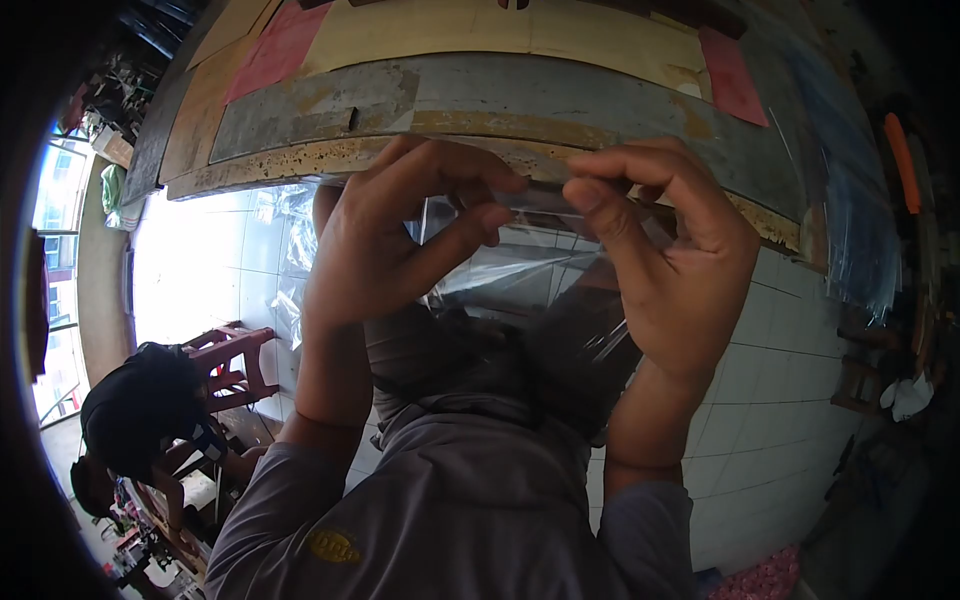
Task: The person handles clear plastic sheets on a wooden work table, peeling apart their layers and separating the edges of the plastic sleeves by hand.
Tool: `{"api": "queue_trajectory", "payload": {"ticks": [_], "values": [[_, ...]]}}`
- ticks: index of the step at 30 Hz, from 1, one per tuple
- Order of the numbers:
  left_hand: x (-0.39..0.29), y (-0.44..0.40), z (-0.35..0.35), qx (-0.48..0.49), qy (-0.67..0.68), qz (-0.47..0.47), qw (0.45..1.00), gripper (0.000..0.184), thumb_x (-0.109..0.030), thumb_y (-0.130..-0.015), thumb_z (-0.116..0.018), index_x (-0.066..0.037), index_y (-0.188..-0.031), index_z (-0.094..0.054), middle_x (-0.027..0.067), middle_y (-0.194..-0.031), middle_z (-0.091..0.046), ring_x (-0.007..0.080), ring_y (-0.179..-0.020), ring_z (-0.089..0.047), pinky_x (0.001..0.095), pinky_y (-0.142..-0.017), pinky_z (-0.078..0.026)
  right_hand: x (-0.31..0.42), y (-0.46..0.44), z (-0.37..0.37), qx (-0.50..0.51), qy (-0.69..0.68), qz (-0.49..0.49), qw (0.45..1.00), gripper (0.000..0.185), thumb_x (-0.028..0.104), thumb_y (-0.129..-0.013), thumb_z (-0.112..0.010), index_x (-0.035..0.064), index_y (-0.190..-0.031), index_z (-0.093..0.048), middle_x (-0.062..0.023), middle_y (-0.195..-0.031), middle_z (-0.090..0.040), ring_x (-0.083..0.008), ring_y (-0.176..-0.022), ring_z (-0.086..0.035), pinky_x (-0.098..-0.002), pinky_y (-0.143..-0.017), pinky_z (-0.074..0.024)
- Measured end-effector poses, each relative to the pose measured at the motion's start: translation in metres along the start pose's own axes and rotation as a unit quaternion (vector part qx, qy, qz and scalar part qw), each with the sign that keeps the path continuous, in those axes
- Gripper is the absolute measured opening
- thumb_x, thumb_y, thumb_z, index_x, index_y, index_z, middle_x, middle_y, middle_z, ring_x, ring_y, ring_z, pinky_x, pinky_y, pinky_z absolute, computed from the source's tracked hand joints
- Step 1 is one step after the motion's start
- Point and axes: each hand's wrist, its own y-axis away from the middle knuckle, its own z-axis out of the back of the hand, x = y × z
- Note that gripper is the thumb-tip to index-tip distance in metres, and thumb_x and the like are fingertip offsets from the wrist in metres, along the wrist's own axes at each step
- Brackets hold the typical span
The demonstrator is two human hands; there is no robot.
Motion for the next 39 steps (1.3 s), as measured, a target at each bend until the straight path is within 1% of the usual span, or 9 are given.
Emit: {"api": "queue_trajectory", "payload": {"ticks": [5, 8, 13, 16, 19, 23, 27, 36, 39], "values": [[0.007, -0.008, 0.002, -0.006, -0.076, 0.006, 0.997, 0.017, -0.009, -0.082, -0.085, -0.005, -0.091, -0.072, 0.0044, -0.087, -0.075, 0.0095, -0.066, -0.066, 0.0254, -0.065, -0.05, -0.02, -0.004, 0.004, -0.01, -0.008, 0.024, 1.0, 0.013, 0.012, -0.088, -0.081, 0.0037, -0.098, -0.075, -0.0015, -0.091, -0.074, -0.0085, -0.083, -0.06, -0.0247, -0.073, -0.041], [0.014, -0.008, 0.008, 0.025, -0.078, 0.087, 0.993, 0.019, -0.012, -0.08, -0.088, -0.006, -0.088, -0.072, 0.002, -0.077, -0.072, 0.0061, -0.062, -0.061, 0.0239, -0.057, -0.047, -0.03, -0.007, 0.005, -0.021, -0.026, 0.012, 0.999, 0.012, 0.009, -0.09, -0.079, 0.0022, -0.099, -0.074, -0.0027, -0.092, -0.073, -0.0082, -0.083, -0.06, -0.0239, -0.074, -0.0417], [0.035, -0.012, 0.011, 0.005, -0.079, 0.112, 0.991, 0.021, -0.014, -0.078, -0.09, -0.006, -0.083, -0.071, -0.001, -0.067, -0.067, 0.0028, -0.056, -0.055, 0.0219, -0.051, -0.041, -0.043, -0.018, 0.004, -0.058, -0.018, 0.0, 0.998, 0.009, 0.005, -0.093, -0.074, -0.0002, -0.1, -0.073, -0.0046, -0.095, -0.073, -0.0078, -0.084, -0.06, -0.0225, -0.076, -0.0447], [0.05, -0.014, 0.018, 0.013, -0.121, 0.11, 0.986, 0.023, -0.018, -0.076, -0.091, -0.007, -0.081, -0.071, -0.0009, -0.067, -0.068, 0.0023, -0.056, -0.057, 0.0219, -0.05, -0.039, -0.055, -0.021, 0.009, -0.102, -0.007, -0.058, 0.993, 0.011, 0.006, -0.094, -0.073, -0.0015, -0.102, -0.073, -0.0049, -0.096, -0.072, -0.0078, -0.082, -0.059, -0.0221, -0.075, -0.0455], [0.063, -0.013, 0.019, 0.024, -0.131, 0.144, 0.981, 0.023, -0.019, -0.075, -0.092, -0.008, -0.081, -0.072, -0.0016, -0.066, -0.068, 0.0026, -0.056, -0.057, 0.0231, -0.051, -0.038, -0.071, -0.027, 0.011, -0.095, -0.01, -0.056, 0.994, 0.014, 0.009, -0.095, -0.072, -0.0016, -0.103, -0.072, -0.0054, -0.097, -0.071, -0.0075, -0.081, -0.058, -0.0213, -0.074, -0.0451], [0.067, -0.018, 0.016, 0.022, -0.167, 0.065, 0.984, 0.021, -0.022, -0.074, -0.091, -0.012, -0.08, -0.074, -0.005, -0.063, -0.066, 0.0071, -0.054, -0.056, 0.0264, -0.061, -0.038, -0.084, -0.026, 0.007, -0.12, -0.04, -0.102, 0.987, 0.015, 0.011, -0.096, -0.071, -0.0017, -0.104, -0.071, -0.0057, -0.098, -0.071, -0.0075, -0.08, -0.057, -0.0214, -0.074, -0.0448], [0.061, -0.017, 0.017, 0.031, -0.175, 0.084, 0.981, 0.021, -0.023, -0.075, -0.09, -0.012, -0.08, -0.073, -0.0036, -0.069, -0.068, 0.0092, -0.056, -0.056, 0.0282, -0.063, -0.038, -0.084, -0.023, 0.01, -0.113, -0.058, -0.088, 0.988, 0.013, 0.009, -0.097, -0.07, -0.0023, -0.102, -0.071, -0.0047, -0.097, -0.068, -0.0079, -0.08, -0.057, -0.0217, -0.074, -0.0441], [0.039, 0.001, 0.025, -0.019, -0.231, 0.036, 0.972, 0.017, -0.017, -0.077, -0.087, -0.009, -0.083, -0.074, -0.0014, -0.075, -0.068, 0.0135, -0.06, -0.057, 0.0302, -0.069, -0.041, -0.052, -0.011, 0.034, -0.075, -0.048, 0.042, 0.995, 0.01, 0.006, -0.096, -0.07, -0.0033, -0.1, -0.068, -0.0042, -0.095, -0.064, -0.0079, -0.081, -0.055, -0.0208, -0.073, -0.043], [0.029, 0.005, 0.033, -0.038, -0.267, 0.041, 0.962, 0.018, -0.026, -0.082, -0.083, -0.011, -0.081, -0.073, -0.002, -0.077, -0.065, 0.0182, -0.067, -0.06, 0.0369, -0.074, -0.044, -0.042, -0.009, 0.046, -0.104, -0.022, 0.06, 0.993, 0.011, 0.007, -0.097, -0.069, -0.0032, -0.101, -0.068, -0.0049, -0.096, -0.064, -0.0083, -0.08, -0.056, -0.0216, -0.073, -0.0436]]}}
